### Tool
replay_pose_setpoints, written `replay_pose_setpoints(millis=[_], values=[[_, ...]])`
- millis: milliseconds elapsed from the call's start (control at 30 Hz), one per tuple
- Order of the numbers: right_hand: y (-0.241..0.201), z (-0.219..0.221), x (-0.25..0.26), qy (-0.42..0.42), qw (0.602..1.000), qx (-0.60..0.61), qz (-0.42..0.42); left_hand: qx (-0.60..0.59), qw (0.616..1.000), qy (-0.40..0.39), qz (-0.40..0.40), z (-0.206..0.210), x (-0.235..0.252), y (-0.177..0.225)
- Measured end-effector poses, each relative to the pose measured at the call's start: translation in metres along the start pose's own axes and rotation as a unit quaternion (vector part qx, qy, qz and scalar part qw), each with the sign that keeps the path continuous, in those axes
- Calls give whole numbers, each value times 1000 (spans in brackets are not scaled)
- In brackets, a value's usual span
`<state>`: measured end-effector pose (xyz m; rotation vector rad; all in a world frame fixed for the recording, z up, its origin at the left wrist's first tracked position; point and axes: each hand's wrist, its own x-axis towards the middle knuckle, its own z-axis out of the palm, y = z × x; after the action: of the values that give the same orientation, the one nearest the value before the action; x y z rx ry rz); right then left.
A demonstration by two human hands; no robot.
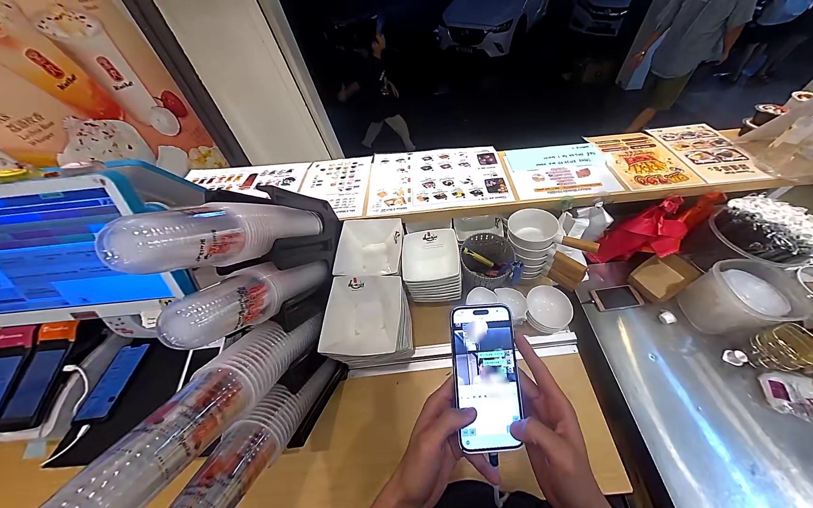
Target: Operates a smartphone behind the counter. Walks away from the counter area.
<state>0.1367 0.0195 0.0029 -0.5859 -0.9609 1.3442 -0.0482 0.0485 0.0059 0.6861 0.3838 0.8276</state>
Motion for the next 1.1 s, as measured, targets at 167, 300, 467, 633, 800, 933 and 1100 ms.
replay_pose_setpoints(millis=[167, 300, 467, 633, 800, 933, 1100], values=[[1, 1, 0, -2, 1000, -3, -12, 1, 1000, 13, -3, 4, 1, 1], [1, -2, 0, -7, 1000, -9, -15, -5, 1000, -9, 6, 0, 2, -1], [1, -2, 0, -3, 1000, 1, -14, -12, 999, -35, 15, -3, 2, -3], [0, -1, 1, -1, 1000, 0, -16, -11, 998, -55, 16, -5, 1, -2], [-1, 0, -1, 0, 1000, -8, -16, 12, 999, -42, 1, -2, -1, 0], [-2, 3, -1, 10, 1000, -20, -15, -1, 998, -66, 16, -3, -1, -1], [-2, -3, -1, -25, 999, 22, -12, -6, 997, -70, 20, -4, -1, -1]])
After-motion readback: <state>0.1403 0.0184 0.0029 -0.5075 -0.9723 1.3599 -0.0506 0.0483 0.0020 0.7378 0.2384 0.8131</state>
